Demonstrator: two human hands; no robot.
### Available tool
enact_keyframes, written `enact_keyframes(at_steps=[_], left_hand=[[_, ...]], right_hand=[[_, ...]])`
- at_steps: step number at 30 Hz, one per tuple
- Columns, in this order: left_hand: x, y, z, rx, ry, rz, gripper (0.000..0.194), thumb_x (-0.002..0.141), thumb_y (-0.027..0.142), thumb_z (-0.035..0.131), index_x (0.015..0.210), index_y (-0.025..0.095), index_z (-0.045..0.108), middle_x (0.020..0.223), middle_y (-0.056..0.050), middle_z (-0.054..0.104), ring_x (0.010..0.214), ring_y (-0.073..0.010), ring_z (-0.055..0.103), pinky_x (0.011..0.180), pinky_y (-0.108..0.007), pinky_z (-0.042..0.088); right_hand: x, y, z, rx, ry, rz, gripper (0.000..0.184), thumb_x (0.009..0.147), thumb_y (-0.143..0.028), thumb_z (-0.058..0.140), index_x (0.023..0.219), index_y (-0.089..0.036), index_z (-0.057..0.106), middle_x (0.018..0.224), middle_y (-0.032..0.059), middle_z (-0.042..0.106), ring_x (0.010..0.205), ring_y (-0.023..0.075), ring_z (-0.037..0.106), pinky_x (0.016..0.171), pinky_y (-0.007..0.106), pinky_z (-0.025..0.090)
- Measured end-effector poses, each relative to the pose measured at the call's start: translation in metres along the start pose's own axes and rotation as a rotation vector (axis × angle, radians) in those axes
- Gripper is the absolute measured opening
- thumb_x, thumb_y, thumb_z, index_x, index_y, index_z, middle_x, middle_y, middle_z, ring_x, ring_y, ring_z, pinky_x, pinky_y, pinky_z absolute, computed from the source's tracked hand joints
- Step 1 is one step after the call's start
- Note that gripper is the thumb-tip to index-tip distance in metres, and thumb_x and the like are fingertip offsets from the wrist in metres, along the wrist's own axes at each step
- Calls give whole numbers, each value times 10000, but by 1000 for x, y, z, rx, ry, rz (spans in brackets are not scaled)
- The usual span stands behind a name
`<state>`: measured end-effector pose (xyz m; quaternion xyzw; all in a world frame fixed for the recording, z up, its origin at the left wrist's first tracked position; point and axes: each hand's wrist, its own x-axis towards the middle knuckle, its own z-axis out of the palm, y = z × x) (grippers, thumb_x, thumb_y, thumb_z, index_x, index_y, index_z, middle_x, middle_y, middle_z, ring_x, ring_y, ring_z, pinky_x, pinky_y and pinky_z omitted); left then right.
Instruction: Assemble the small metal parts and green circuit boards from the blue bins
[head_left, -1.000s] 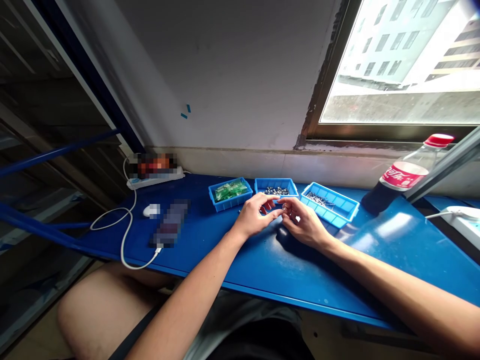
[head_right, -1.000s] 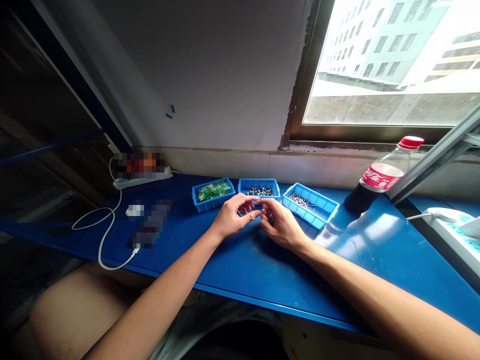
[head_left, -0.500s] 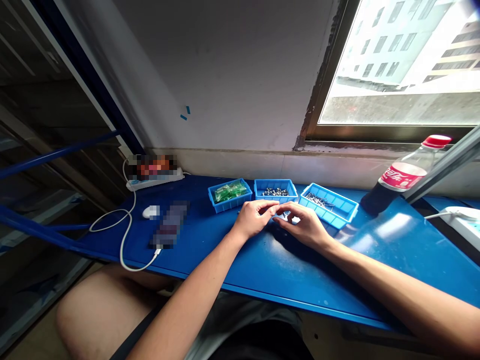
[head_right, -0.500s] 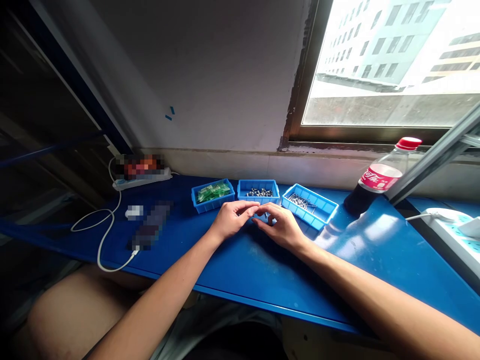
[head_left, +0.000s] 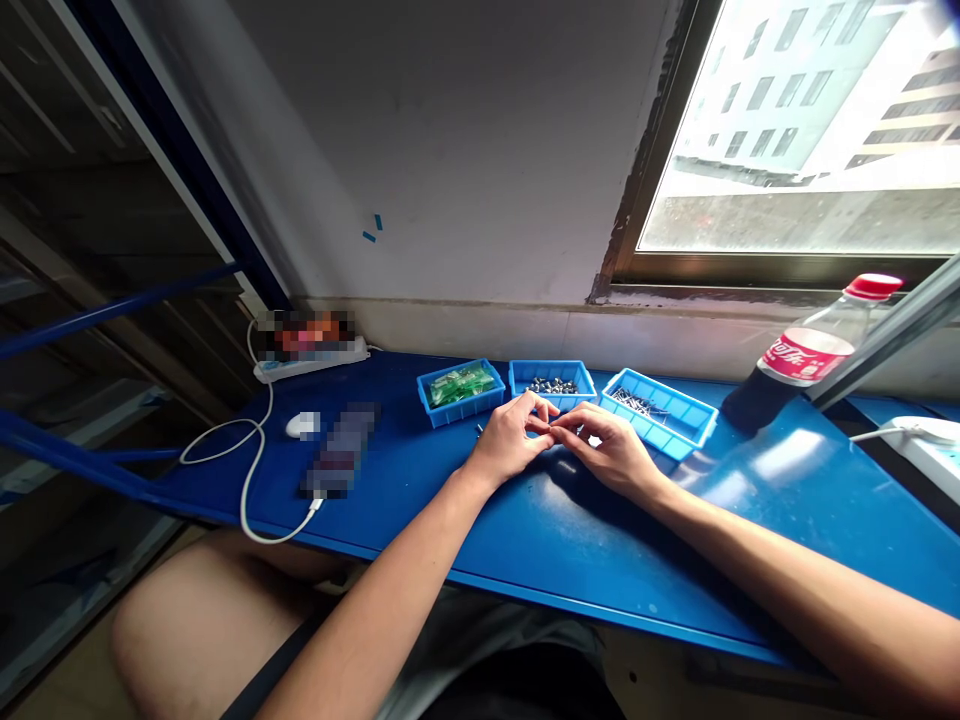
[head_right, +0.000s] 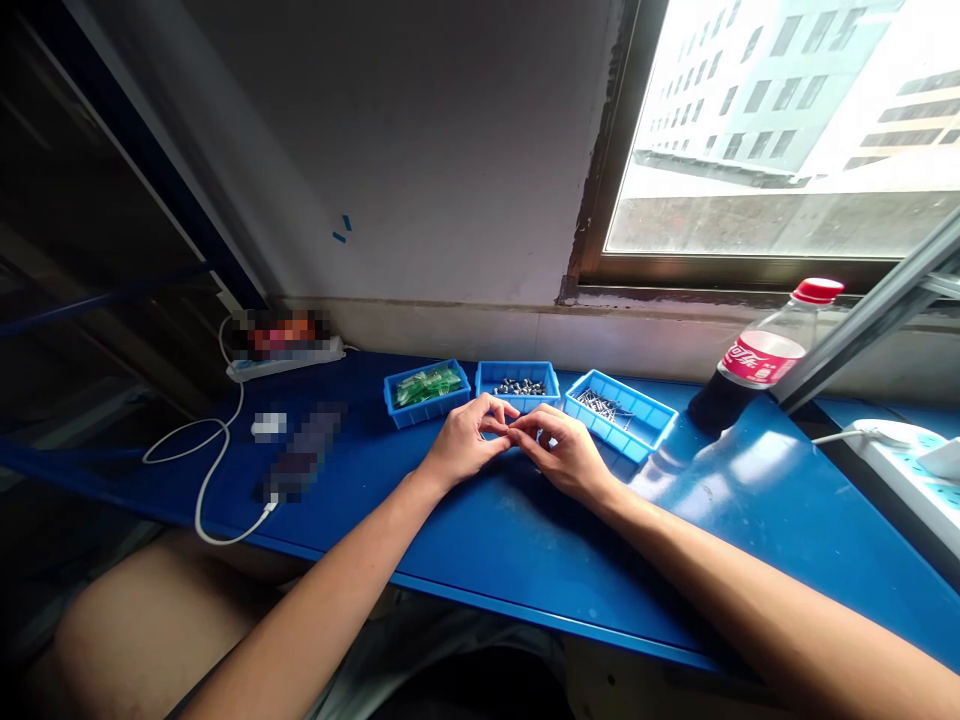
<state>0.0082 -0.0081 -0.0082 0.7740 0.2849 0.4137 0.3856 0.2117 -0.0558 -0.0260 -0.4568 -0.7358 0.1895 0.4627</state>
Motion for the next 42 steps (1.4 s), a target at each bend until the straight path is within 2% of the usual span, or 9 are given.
enact_keyframes(at_steps=[3,8,10,15,20,25,31,35,42], left_hand=[[0,1,-1,1,2,-5,270,817,94,808,971,186,606,1142,-65,750,906,-200,813,788,-287,658],[2,2,-2,-48,100,0,279,853,122,813,1059,187,635,1209,-91,747,914,-192,810,849,-326,673],[3,3,-3,-59,128,-1,298,848,113,811,1084,190,646,1182,-82,753,901,-189,807,848,-332,674],[2,5,-3,-60,130,6,305,842,157,828,1091,198,657,1131,-56,754,855,-174,793,807,-313,666],[2,4,-2,-46,122,11,254,849,154,816,1057,196,677,1112,-57,759,868,-173,790,798,-294,653],[3,0,0,-59,87,42,272,840,257,863,1077,178,755,1145,-106,746,978,-218,772,844,-340,674],[5,-1,1,-82,53,52,117,904,257,800,991,186,833,1156,-113,762,1035,-232,760,858,-348,668],[5,-2,0,-130,81,2,117,872,266,827,948,177,825,1190,-121,751,1003,-223,759,824,-336,662],[6,-4,-3,-128,118,-16,115,850,253,843,859,166,769,1144,-110,750,1102,-237,724,838,-311,622]], right_hand=[[0,3,1,21,22,37,238,1024,-471,672,1023,-260,782,966,64,779,803,223,719,730,380,625],[-1,11,6,122,59,114,255,1036,-450,650,1183,-261,736,1094,74,799,951,245,786,866,422,653],[-2,10,6,108,46,97,254,1036,-446,646,1182,-254,726,1080,75,804,945,246,788,842,410,653],[-2,4,4,-26,-33,73,218,1021,-437,654,1062,-250,759,959,57,817,763,224,748,636,343,590],[-2,3,3,-86,-87,-15,213,1026,-397,634,1031,-257,795,916,49,804,771,225,713,700,366,568],[-1,3,1,-45,-60,26,247,1043,-427,603,1013,-248,772,950,51,807,781,226,717,697,356,563],[0,-1,-1,-1,-46,15,255,1067,-442,578,1016,-261,751,937,40,789,814,230,718,767,365,575],[1,-2,-1,5,-60,10,259,1063,-446,581,1064,-273,773,980,44,805,834,235,738,777,368,601],[1,-2,0,10,-83,17,270,1055,-461,595,1105,-265,774,997,57,809,822,234,738,730,361,608]])
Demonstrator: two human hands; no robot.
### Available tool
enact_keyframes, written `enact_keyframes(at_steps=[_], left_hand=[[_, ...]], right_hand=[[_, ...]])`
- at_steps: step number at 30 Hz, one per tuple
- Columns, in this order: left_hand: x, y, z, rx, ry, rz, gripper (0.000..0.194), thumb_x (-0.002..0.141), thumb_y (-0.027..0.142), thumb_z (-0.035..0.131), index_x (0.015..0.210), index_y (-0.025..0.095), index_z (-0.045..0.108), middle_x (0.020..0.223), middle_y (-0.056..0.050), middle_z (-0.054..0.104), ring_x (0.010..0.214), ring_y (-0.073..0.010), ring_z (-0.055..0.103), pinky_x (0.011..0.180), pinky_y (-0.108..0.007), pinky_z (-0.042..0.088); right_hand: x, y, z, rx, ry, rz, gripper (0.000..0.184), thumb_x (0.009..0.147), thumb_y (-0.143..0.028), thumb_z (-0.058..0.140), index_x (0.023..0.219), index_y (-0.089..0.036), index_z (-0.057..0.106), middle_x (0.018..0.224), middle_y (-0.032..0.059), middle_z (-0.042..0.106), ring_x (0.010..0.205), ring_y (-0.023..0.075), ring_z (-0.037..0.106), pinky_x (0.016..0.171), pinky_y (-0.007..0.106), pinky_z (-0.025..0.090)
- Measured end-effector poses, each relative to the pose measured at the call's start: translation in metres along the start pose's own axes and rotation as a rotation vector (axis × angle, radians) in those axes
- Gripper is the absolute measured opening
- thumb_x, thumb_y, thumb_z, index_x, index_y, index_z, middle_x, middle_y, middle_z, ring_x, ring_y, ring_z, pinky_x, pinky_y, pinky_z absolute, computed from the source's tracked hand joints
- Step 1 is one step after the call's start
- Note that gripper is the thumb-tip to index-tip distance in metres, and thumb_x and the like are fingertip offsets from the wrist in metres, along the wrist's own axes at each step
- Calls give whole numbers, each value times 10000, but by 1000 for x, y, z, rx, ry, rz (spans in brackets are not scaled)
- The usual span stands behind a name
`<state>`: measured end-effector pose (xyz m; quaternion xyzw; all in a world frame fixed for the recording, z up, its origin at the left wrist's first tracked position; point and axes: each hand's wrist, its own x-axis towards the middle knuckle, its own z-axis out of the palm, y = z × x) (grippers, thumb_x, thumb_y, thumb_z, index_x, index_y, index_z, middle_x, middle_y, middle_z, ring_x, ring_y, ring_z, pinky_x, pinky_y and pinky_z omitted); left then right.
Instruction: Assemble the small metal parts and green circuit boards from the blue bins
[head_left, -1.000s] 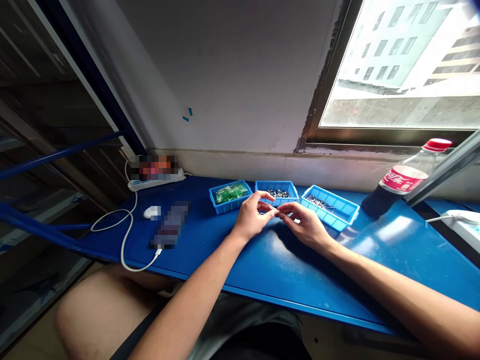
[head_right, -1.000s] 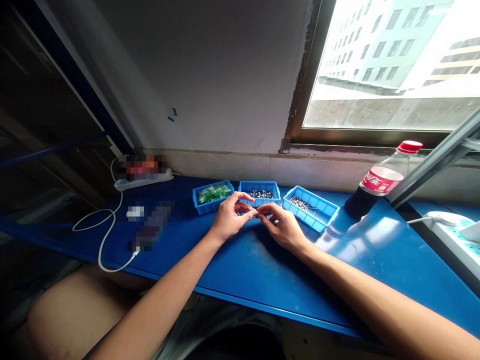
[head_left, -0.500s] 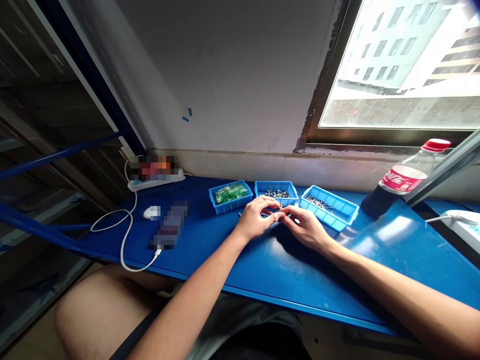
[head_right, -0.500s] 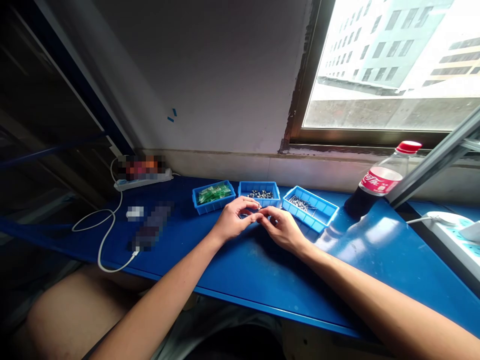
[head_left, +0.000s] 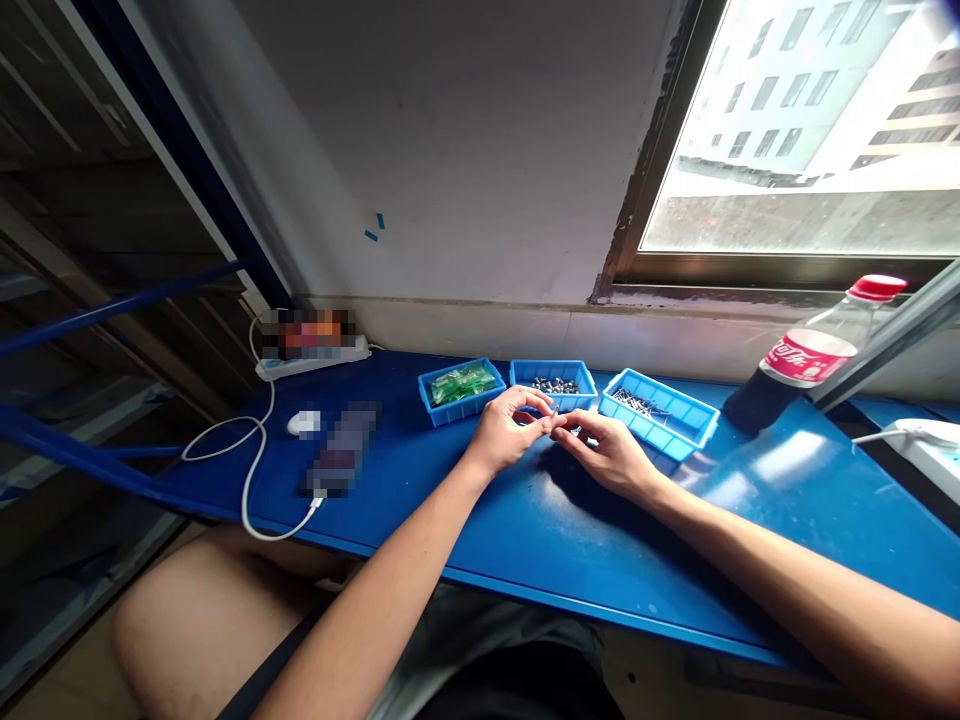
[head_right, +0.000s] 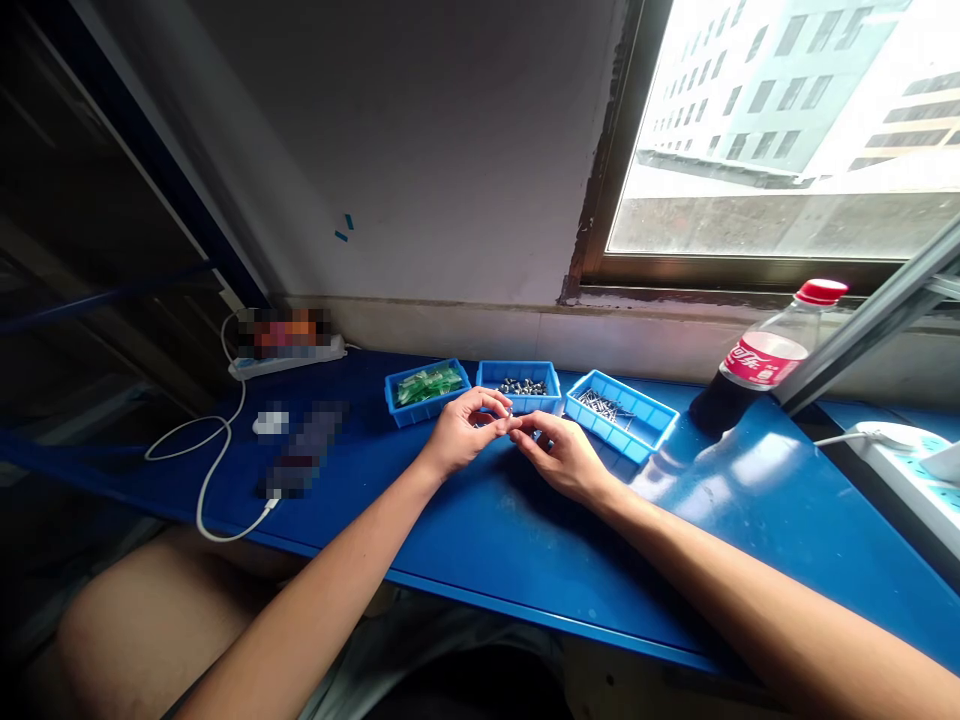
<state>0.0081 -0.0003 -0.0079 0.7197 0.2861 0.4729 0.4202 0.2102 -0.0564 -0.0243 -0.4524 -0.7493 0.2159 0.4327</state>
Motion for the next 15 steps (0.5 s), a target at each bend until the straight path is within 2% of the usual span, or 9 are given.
enact_keyframes(at_steps=[4,9,15], left_hand=[[0,-1,0,-15,-30,-23,222,797,322,910,801,156,763,1152,-115,744,1042,-223,727,813,-300,607],[1,-2,-1,-2,-28,-43,256,751,311,946,766,152,747,1133,-113,759,1048,-230,730,810,-301,593],[0,-3,-1,-85,-79,-79,196,840,362,882,903,179,851,1232,-132,756,1028,-242,753,843,-356,641]], right_hand=[[-1,2,0,-18,12,-17,239,1058,-426,593,1057,-258,762,975,46,800,746,208,703,680,343,582],[-2,2,0,-20,-14,-43,243,1060,-427,589,1089,-277,778,1012,47,805,818,227,723,722,350,585],[-2,4,0,-4,-11,-41,222,1060,-406,593,1086,-264,763,987,41,794,788,217,705,725,345,575]])
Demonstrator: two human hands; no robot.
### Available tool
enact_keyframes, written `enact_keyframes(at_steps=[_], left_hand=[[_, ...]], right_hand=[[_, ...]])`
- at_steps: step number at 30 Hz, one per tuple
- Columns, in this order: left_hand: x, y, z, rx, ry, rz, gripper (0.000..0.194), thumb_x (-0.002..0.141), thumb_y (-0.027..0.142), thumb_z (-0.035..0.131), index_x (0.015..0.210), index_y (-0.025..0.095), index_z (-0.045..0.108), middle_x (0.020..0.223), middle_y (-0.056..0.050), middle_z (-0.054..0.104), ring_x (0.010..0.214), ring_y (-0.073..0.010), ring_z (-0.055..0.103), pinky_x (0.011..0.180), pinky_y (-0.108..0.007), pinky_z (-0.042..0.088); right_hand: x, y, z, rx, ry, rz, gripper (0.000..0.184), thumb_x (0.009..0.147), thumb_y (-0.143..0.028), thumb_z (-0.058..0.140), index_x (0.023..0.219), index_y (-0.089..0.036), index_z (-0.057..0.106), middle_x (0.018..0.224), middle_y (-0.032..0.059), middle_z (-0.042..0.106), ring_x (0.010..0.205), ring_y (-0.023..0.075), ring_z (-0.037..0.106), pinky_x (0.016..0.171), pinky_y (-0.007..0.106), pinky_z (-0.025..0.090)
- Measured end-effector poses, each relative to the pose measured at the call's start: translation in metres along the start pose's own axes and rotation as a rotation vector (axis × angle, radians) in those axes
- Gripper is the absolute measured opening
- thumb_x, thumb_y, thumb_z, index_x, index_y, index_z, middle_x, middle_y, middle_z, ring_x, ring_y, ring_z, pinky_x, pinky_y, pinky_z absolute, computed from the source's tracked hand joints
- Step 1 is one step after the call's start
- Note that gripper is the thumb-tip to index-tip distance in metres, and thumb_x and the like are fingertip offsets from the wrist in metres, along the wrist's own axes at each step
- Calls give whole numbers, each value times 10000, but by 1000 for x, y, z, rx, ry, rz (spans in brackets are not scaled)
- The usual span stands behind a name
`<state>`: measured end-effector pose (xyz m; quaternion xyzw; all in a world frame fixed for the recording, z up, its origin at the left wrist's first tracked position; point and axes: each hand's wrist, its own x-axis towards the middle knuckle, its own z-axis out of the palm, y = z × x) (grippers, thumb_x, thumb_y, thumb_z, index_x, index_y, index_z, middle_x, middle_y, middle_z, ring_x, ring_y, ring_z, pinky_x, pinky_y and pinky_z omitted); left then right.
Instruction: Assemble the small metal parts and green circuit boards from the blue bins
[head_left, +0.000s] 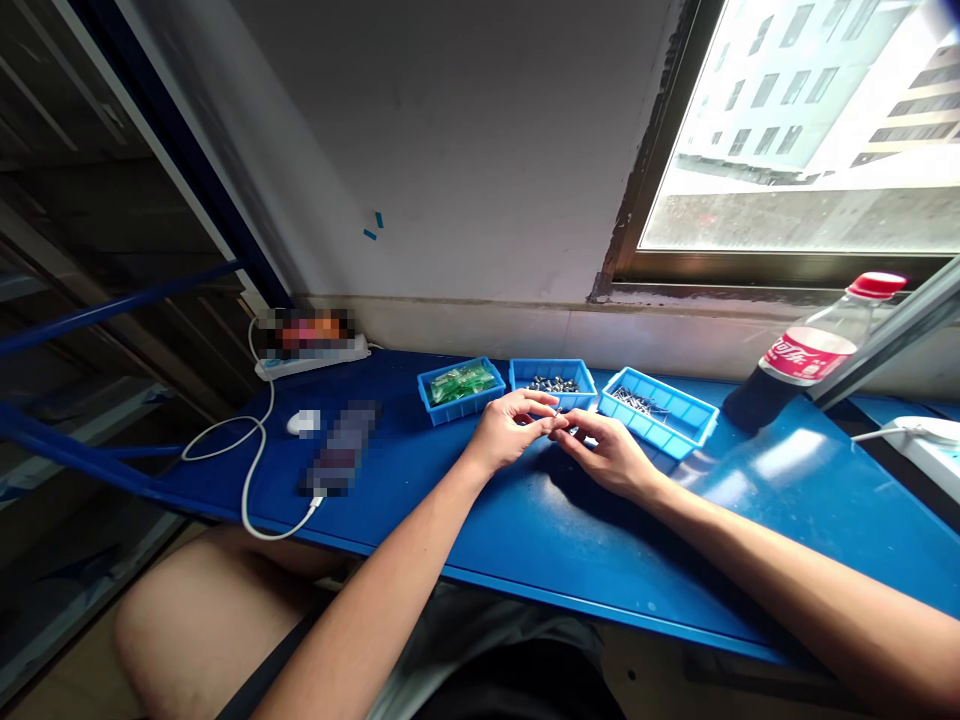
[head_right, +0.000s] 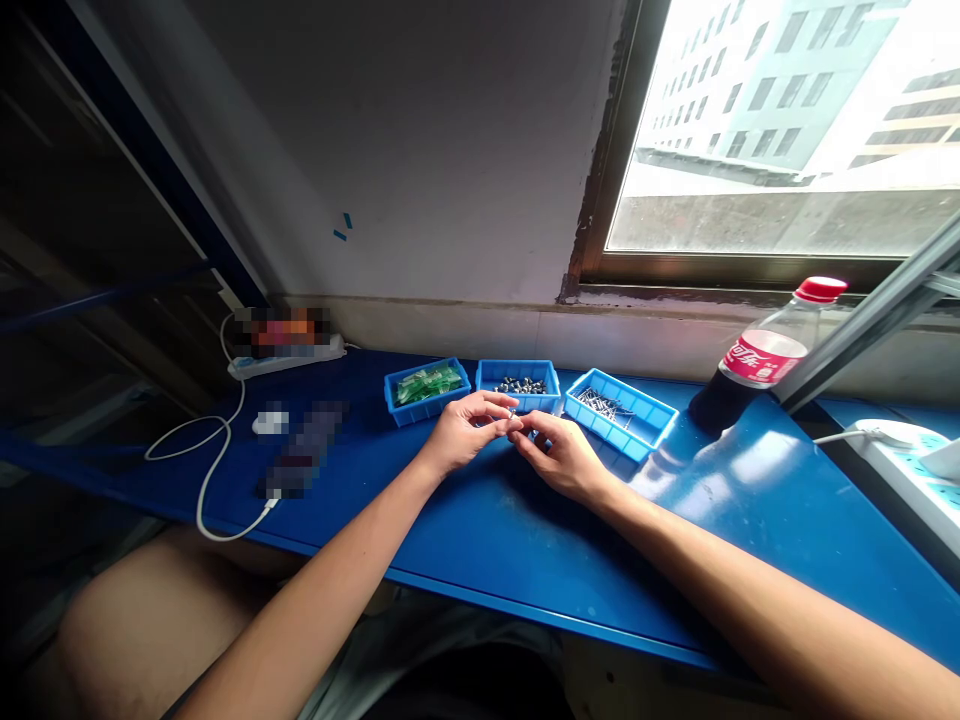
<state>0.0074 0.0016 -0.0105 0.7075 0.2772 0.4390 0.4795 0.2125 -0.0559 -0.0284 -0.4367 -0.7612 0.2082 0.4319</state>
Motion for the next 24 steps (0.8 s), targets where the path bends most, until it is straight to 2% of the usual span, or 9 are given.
enact_keyframes(at_steps=[7,12,18,24], left_hand=[[0,0,1,-69,-126,9,313,917,459,807,1098,210,867,1350,-146,728,1234,-306,712,1018,-437,634],[0,-2,3,-26,-100,48,271,942,410,785,1099,205,866,1302,-149,746,1239,-302,713,1061,-453,614],[-1,2,3,-44,-99,66,217,942,345,775,1070,190,856,1285,-148,740,1202,-287,723,1008,-427,626],[-1,6,1,16,-1,33,225,818,346,904,825,152,791,1219,-134,728,1099,-248,725,835,-316,609]], right_hand=[[2,0,-2,55,-23,-2,303,1074,-453,570,1013,-248,785,1004,44,806,920,253,745,866,364,591],[1,4,-3,137,-12,54,303,1056,-486,603,1058,-266,812,1024,44,812,924,258,754,878,377,606],[1,4,-3,157,31,105,281,1012,-496,677,1035,-256,820,986,50,814,916,259,747,850,376,598],[0,4,0,131,10,71,232,998,-459,698,1071,-264,800,980,44,799,795,214,708,681,323,563]])
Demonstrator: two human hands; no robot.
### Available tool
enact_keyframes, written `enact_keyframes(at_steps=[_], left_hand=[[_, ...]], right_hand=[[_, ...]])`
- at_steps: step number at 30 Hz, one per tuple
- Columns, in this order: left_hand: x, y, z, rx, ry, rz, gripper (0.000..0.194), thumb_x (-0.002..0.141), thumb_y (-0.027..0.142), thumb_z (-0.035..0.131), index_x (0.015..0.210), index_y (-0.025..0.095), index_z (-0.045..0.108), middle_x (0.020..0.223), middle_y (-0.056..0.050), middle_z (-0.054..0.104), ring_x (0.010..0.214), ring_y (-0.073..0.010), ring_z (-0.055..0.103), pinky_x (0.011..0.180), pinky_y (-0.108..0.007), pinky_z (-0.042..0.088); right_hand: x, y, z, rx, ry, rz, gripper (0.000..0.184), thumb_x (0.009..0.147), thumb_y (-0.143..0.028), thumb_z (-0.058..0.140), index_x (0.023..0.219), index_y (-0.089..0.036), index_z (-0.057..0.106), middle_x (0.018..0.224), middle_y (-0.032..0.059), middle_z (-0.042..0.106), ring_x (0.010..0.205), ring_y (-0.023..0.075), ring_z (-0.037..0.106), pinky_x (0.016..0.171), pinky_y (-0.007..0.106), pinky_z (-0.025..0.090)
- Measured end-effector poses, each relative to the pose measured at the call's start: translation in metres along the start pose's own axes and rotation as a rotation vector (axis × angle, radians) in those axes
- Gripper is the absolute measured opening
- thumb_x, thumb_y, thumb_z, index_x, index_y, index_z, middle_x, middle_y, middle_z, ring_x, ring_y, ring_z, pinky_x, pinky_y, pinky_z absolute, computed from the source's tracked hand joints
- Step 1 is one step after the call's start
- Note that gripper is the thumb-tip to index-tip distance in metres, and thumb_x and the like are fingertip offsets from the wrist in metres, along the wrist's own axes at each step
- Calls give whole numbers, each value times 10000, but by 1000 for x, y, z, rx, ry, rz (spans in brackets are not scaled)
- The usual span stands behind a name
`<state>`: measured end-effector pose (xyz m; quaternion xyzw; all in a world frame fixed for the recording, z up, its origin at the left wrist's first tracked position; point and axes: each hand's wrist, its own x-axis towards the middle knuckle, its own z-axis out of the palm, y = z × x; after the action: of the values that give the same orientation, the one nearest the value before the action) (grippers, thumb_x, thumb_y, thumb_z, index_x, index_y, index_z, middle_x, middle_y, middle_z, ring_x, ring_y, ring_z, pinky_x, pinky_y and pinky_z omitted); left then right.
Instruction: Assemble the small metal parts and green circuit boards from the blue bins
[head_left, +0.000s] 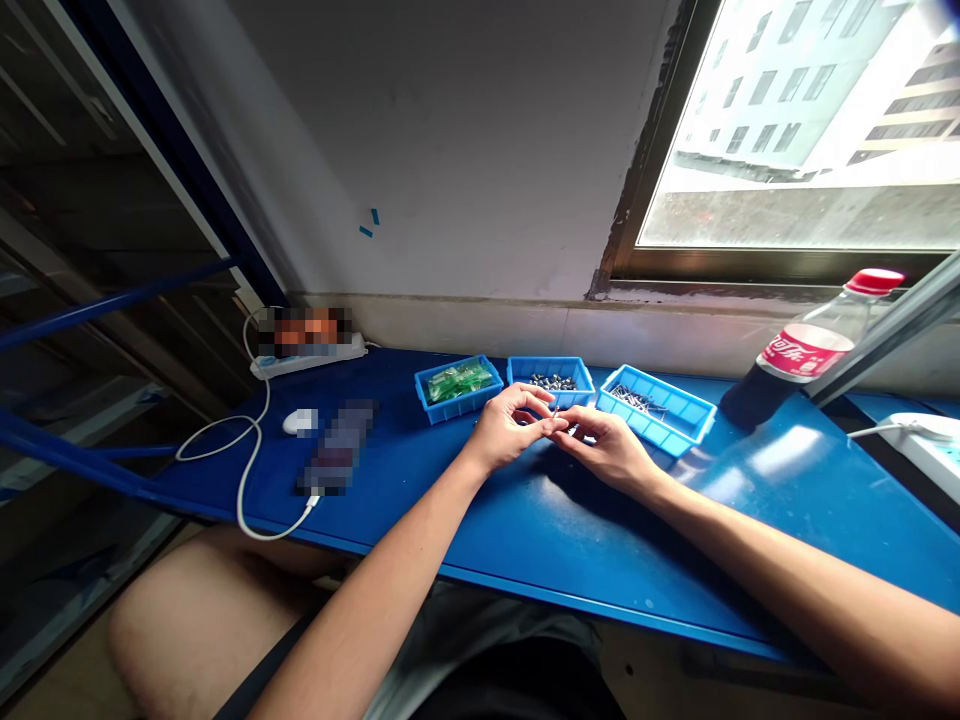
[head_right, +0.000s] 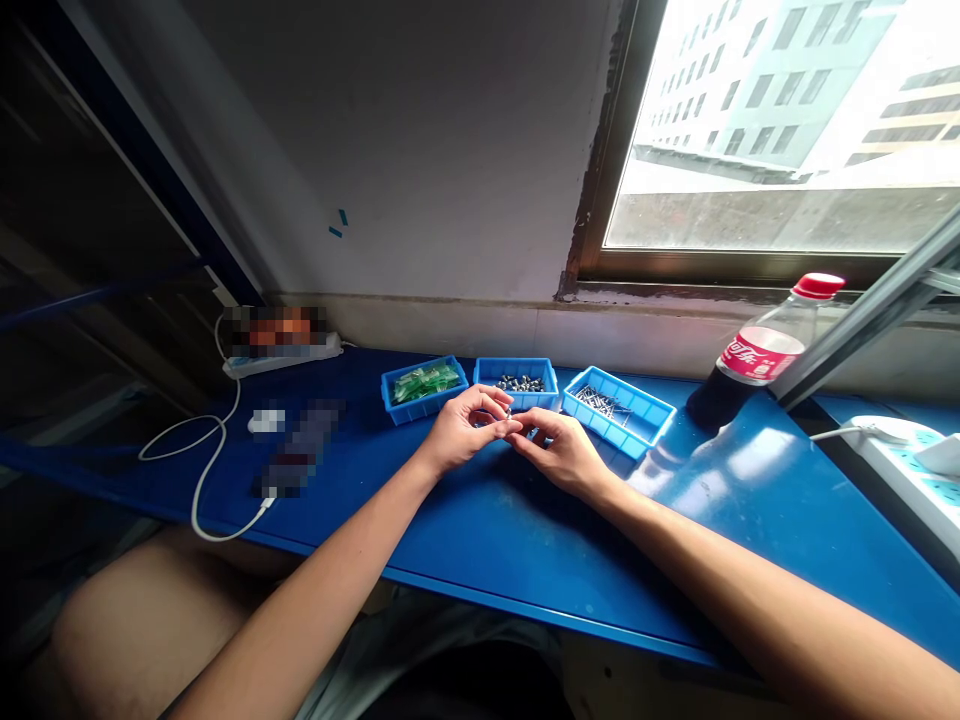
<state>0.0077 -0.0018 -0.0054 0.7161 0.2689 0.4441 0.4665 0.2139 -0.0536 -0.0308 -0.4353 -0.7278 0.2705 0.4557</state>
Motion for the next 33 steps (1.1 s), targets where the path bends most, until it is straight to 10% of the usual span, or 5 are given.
enact_keyframes(at_steps=[21,33], left_hand=[[1,-4,2,30,-38,56,149,883,268,811,999,188,858,1228,-128,762,1095,-260,752,810,-326,645],[-2,-5,-3,554,-60,154,310,955,212,697,1256,198,768,1241,-115,782,1182,-292,719,1090,-473,566]], right_hand=[[0,-1,-3,-39,-26,8,330,1061,-508,584,965,-250,765,897,38,768,812,226,702,760,339,566],[2,-6,-7,239,135,214,361,1027,-600,601,1106,-280,747,868,37,720,767,224,659,737,370,584]])
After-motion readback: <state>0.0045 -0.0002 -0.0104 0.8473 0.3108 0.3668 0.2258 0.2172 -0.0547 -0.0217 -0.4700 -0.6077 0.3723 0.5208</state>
